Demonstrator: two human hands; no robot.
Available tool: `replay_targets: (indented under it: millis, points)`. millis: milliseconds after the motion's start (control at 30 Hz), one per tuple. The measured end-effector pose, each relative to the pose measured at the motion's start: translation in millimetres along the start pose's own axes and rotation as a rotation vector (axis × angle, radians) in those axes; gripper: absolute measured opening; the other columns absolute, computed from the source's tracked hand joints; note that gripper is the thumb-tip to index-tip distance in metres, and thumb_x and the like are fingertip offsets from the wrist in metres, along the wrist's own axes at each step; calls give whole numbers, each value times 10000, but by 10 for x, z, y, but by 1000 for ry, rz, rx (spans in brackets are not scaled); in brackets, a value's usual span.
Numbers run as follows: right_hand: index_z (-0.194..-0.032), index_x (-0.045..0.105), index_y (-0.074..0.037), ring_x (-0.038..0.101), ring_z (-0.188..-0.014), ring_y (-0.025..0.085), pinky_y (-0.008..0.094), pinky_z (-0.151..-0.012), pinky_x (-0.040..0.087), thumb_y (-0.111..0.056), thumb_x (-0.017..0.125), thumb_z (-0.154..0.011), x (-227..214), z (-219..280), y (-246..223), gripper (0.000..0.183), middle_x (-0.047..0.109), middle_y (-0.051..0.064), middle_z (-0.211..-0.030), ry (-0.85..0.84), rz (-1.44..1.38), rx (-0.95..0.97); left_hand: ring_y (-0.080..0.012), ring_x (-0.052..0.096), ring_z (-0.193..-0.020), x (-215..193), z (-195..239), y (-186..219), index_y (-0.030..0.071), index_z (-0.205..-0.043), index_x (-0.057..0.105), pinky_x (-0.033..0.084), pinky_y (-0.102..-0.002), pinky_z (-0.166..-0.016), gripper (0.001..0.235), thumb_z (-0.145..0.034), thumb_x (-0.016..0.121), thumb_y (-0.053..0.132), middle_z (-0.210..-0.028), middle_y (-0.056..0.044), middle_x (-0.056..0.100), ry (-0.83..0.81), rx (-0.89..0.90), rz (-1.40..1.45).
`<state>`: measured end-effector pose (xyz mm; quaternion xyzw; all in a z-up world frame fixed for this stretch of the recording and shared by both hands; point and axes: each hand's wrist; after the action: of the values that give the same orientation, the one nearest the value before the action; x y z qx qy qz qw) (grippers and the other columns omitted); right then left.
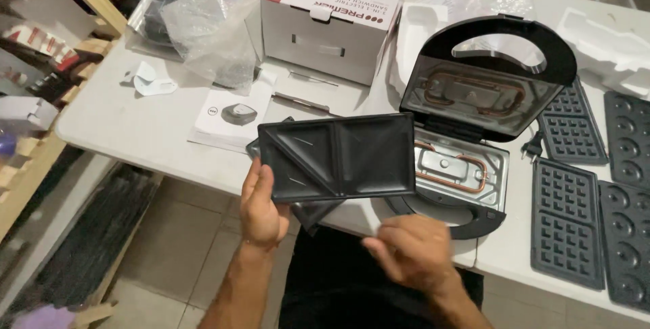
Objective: Unboxing a multi-functional sandwich maker and installing different interchangeable cooking plates.
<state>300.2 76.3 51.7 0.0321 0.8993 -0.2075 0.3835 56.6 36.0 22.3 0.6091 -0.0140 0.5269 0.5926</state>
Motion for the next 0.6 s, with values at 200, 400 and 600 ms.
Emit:
replay_targets:
  millis: [200,400,600]
  points:
    - [-812,662,-47,595,-693,152,263,-602,408,-22,695,-891,-578,465,254,89,658,55,-761,487,22,681,-293,583,-1295,91,-51,-483,-36,-1489,440,453,-394,-1112,682,-904,605,273,-1416,-237,596,-114,-17,-50]
    - [-1245,631,39,679,-737,155,325,-659,589,1,726,-896,-672,737,685,363,737,162,-920,608,-457,769,-240,680,-1019,450,20,-757,-46,-1233,633,612,-434,-888,340,-1045,497,202,-1075,-244,726,-475,128,-84]
    - [-1258,630,85,677,-763,188,341,-679,560,49,763,-944,-892,843,1090,343,708,189,-909,652,-230,614,-152,566,-829,1019,-57,-366,33,-1087,715,572,-389,-707,227,-1035,535,160,-853,-99,698,-746,330,-724]
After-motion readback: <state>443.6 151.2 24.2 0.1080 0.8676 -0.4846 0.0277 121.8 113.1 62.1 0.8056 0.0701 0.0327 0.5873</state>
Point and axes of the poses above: each hand's wrist, its own z-axis away from the middle knuckle, its own x-axis out of the palm, y = z × x
